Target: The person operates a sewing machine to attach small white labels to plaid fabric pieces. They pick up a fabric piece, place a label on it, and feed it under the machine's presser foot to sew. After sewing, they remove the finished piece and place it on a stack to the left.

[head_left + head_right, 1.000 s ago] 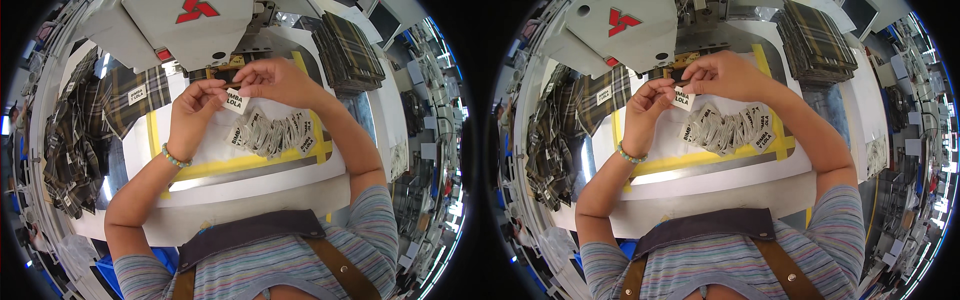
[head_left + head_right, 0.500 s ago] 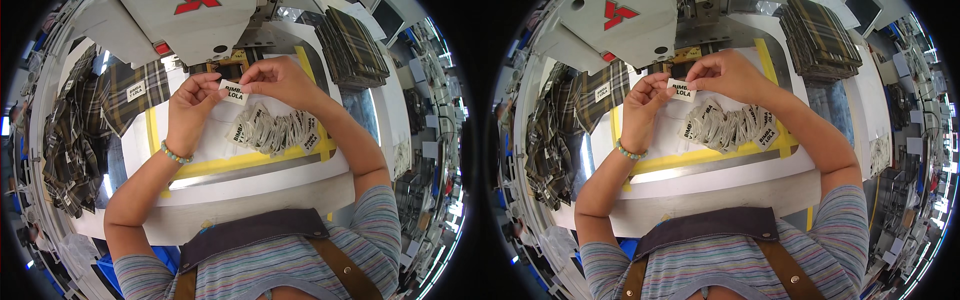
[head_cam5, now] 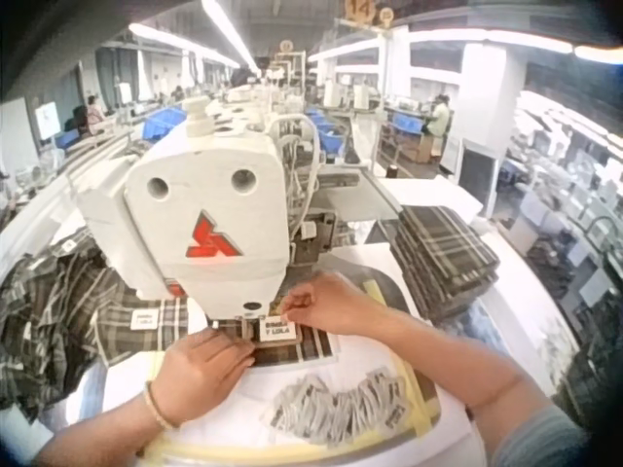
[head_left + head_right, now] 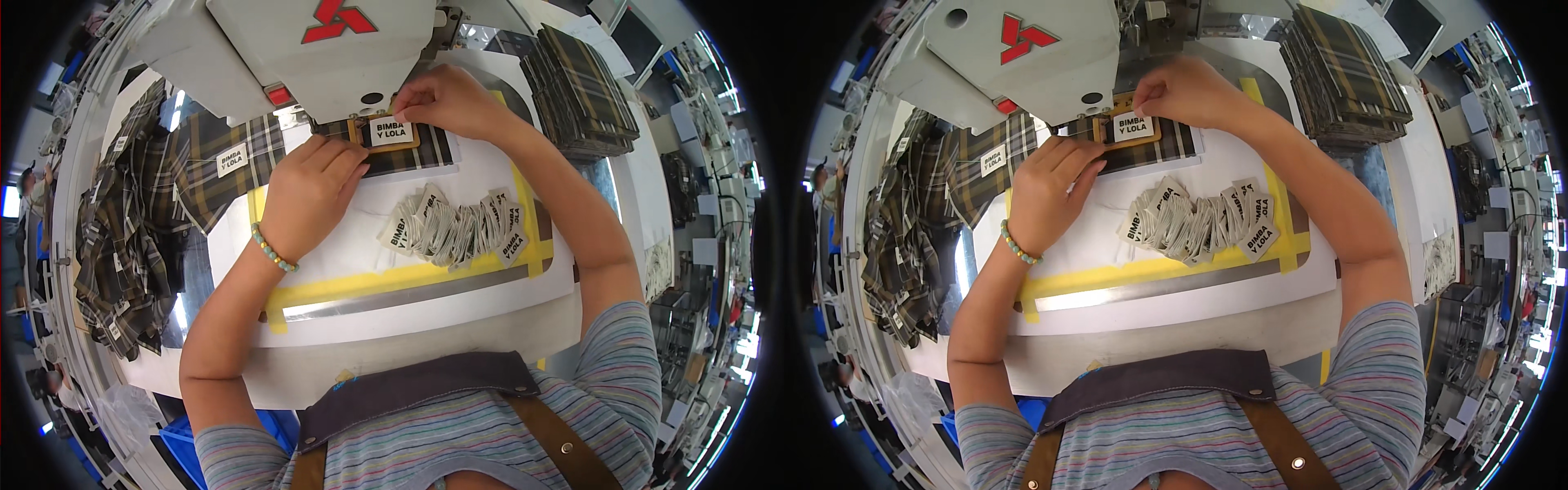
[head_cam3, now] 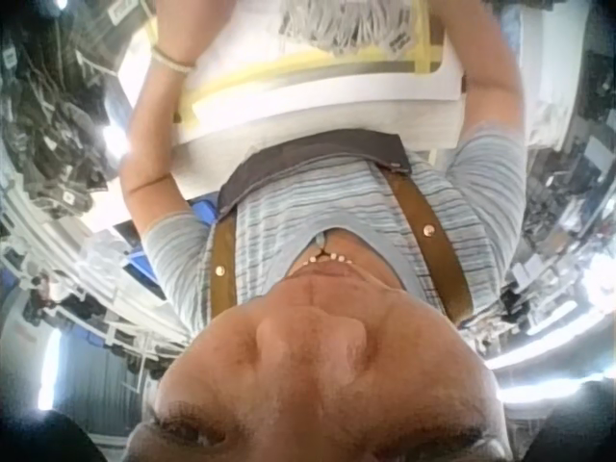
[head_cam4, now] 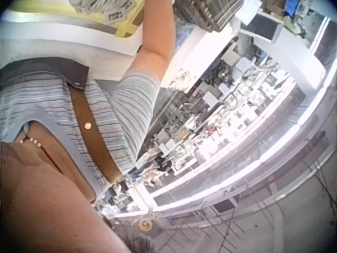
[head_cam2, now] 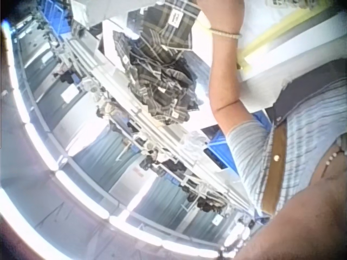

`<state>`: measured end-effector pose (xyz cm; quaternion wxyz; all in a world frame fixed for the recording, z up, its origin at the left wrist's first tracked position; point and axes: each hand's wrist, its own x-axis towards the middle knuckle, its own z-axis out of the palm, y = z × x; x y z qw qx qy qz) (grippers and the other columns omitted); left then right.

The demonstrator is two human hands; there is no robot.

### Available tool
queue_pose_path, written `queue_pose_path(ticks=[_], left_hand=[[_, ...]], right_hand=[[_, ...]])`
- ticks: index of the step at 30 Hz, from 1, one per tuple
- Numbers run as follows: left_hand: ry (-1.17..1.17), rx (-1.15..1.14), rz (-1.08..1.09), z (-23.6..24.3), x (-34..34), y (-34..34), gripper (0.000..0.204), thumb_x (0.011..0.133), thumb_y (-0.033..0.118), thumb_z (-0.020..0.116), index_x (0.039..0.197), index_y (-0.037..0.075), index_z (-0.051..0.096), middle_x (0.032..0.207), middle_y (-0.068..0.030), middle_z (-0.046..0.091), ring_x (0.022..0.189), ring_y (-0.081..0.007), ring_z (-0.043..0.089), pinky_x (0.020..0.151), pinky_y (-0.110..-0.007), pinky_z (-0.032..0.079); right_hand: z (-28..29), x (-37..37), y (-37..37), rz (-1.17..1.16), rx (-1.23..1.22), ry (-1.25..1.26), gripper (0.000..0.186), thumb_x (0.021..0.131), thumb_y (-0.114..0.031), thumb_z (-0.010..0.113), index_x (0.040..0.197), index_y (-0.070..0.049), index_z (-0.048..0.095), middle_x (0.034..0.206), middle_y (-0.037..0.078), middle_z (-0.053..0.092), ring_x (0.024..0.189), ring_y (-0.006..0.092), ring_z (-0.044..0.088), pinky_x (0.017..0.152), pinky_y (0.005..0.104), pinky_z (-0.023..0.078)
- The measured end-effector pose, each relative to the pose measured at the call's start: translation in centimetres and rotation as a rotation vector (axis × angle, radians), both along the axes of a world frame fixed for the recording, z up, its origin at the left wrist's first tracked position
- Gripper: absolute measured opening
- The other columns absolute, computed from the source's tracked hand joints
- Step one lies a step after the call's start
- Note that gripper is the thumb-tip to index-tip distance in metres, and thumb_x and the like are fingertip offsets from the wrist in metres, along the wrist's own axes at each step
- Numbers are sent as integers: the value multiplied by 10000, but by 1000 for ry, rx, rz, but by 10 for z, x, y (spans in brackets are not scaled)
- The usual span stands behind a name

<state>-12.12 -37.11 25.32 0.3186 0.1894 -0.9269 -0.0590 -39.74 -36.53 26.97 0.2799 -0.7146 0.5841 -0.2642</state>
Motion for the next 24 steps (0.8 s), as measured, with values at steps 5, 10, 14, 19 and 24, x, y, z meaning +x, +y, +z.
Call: queue_pose_path(ticks=[5, 10, 14, 19, 24], left_hand=[[-20, -53, -75, -9, -6, 5, 340, 821, 34, 833, 1145, -6, 740, 1159, -112, 770, 1052, -318, 715, 896, -409, 612], [-116, -49, -46, -9, -8, 9, 434, 854, 100, 821, 1258, -19, 715, 1348, -143, 721, 1258, -353, 659, 1050, -433, 569], [-156, -18, -20, -10, -7, 8, 485, 871, 145, 821, 1308, -26, 697, 1415, -152, 689, 1333, -365, 620, 1108, -451, 534], [-176, 12, 11, -13, -8, 7, 528, 893, 200, 819, 1350, -23, 675, 1467, -154, 655, 1380, -373, 582, 1149, -467, 495], [-214, 56, 31, -16, -7, 6, 567, 915, 227, 810, 1398, -17, 639, 1501, -160, 617, 1437, -378, 523, 1193, -483, 447]], right_hand=[[-9, 5, 3, -5, -53, -44, 188, 916, -146, 816, 1037, -3, 825, 899, 73, 816, 806, 118, 729, 787, 282, 571], [-16, 7, 4, -56, -37, -73, 195, 924, -156, 820, 1049, -6, 826, 886, 69, 811, 794, 111, 717, 781, 284, 568], [-12, 9, 4, -63, 1, -75, 195, 920, -150, 816, 1047, -3, 822, 885, 71, 809, 788, 112, 715, 776, 284, 566], [-6, 13, 6, -52, 6, -44, 177, 915, -136, 804, 1026, 2, 816, 853, 82, 800, 773, 122, 715, 774, 285, 564], [-13, 13, 7, 9, -104, 15, 174, 888, -172, 769, 1007, -68, 844, 919, 102, 766, 846, 243, 761, 796, 367, 593]])
